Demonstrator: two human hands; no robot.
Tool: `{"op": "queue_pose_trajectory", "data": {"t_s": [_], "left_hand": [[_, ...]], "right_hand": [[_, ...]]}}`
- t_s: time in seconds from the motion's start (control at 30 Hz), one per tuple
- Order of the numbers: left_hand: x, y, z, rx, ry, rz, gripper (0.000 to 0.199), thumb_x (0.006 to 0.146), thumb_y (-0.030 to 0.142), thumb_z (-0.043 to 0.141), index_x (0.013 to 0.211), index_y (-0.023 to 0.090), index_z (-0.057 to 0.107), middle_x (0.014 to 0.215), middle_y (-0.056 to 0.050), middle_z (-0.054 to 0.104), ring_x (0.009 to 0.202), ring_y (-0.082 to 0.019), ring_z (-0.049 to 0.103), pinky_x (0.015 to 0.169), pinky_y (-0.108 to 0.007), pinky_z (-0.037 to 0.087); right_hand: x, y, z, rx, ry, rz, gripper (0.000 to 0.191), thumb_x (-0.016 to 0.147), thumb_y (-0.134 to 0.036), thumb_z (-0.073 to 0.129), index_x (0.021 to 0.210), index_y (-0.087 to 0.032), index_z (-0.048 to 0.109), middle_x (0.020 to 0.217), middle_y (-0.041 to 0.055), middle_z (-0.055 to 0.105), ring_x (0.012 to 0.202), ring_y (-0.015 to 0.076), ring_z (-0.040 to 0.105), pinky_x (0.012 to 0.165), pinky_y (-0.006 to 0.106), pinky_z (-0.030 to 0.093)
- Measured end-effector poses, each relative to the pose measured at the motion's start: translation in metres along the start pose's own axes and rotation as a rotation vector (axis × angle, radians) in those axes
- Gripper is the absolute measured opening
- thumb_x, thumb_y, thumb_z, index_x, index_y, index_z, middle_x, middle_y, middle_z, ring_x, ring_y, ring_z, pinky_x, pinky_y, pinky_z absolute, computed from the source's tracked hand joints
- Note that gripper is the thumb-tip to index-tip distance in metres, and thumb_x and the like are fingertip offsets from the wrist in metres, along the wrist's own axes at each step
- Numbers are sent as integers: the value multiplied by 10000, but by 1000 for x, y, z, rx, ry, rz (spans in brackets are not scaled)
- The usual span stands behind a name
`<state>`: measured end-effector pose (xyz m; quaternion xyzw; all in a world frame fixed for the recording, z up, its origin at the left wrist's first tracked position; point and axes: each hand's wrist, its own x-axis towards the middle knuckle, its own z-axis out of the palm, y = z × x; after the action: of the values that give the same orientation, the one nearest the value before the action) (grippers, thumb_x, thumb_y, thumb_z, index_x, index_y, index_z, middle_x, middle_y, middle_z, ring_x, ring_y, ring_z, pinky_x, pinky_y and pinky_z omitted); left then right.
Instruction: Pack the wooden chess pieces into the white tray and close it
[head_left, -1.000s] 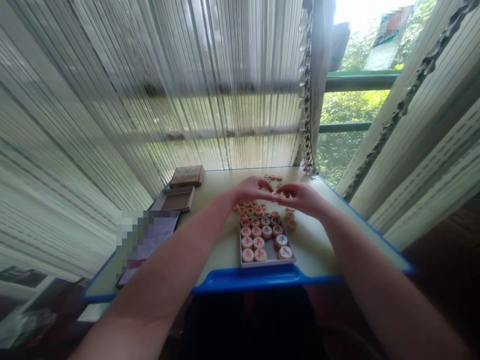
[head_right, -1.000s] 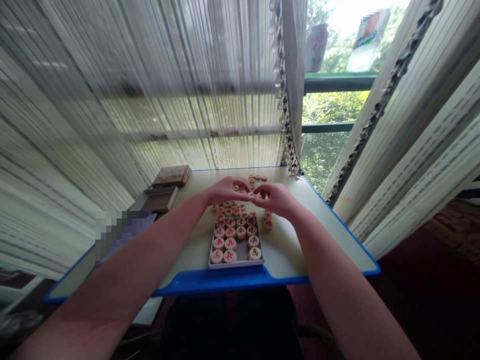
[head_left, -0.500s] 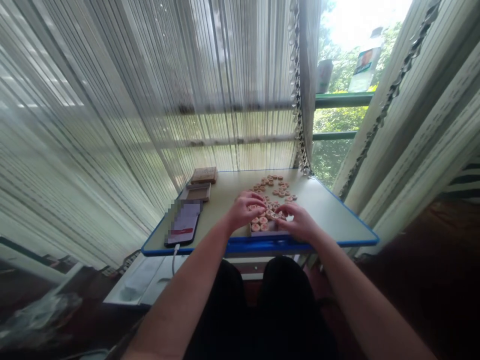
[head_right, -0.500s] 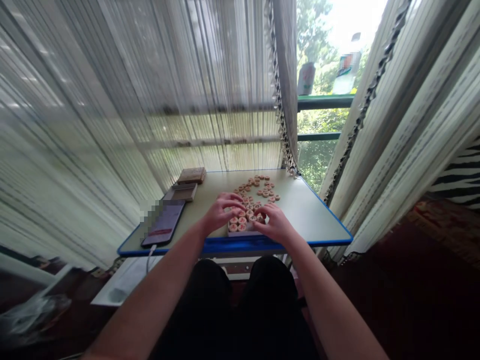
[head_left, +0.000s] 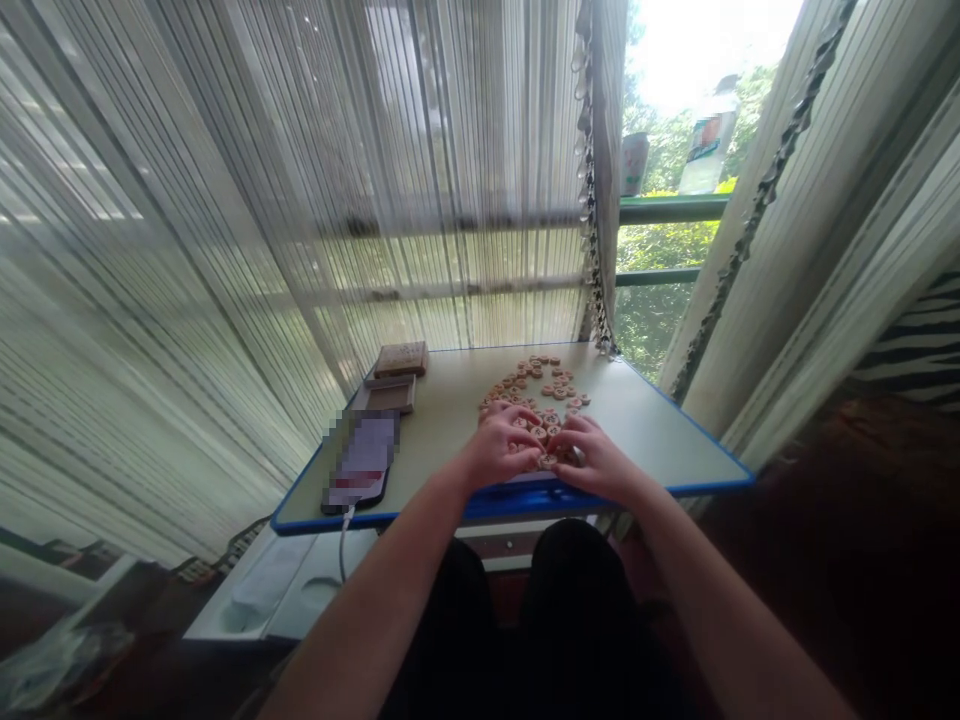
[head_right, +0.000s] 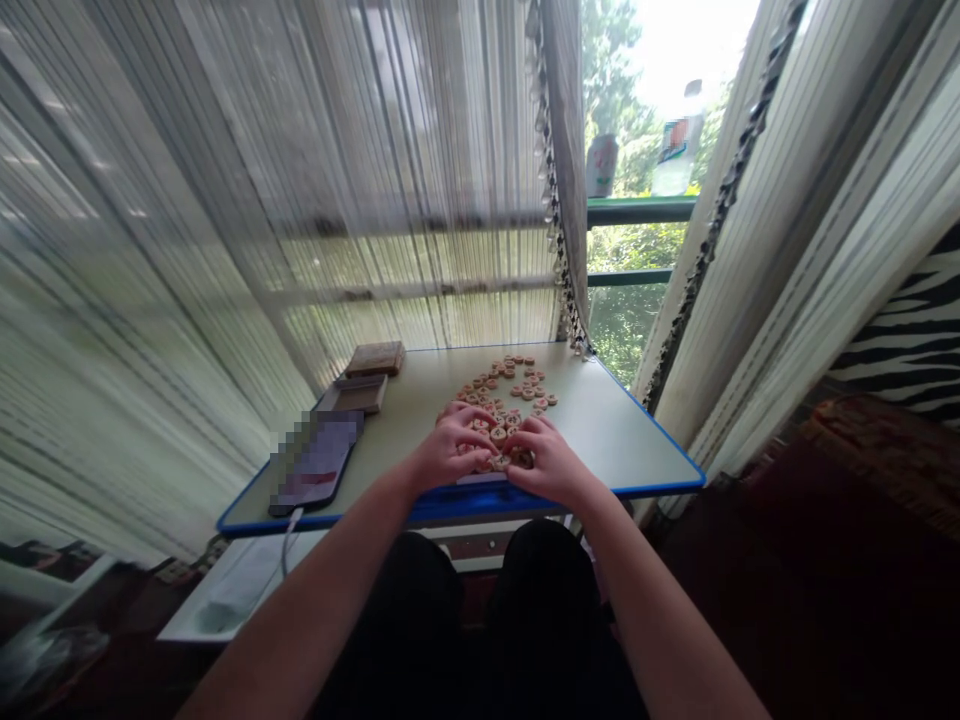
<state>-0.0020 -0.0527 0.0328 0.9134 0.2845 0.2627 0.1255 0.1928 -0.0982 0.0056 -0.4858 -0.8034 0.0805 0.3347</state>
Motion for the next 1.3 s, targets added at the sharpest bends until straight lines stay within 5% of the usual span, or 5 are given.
{"op": "queue_pose_trajectory", "data": {"t_s": [0.7, 0.93, 1.3], "left_hand": [[0, 1, 3, 16, -19, 56, 145, 744, 325, 594, 750, 268, 727, 1098, 3, 593, 1082, -232, 383, 955, -394, 251], [3, 1, -1, 1, 160, 27, 134, 723, 239, 592, 698, 239, 723, 1038, -10, 616, 1041, -217, 416, 964, -389, 288], [2, -3, -3, 18, 234, -30, 152, 657, 138, 572, 661, 222, 699, 999, 0, 637, 1016, -210, 461, 949, -386, 322]], "right_hand": [[-5, 3, -3, -64, -36, -43, 200, 716, -269, 598, 895, -258, 688, 888, 51, 494, 899, 212, 424, 839, 372, 370], [-6, -1, -6, -56, -24, -77, 195, 709, -244, 591, 877, -247, 689, 869, 47, 487, 872, 197, 430, 827, 350, 374], [-8, 0, -5, -18, -10, -121, 165, 728, -224, 571, 837, -233, 695, 836, 51, 523, 844, 193, 451, 799, 352, 384]]}}
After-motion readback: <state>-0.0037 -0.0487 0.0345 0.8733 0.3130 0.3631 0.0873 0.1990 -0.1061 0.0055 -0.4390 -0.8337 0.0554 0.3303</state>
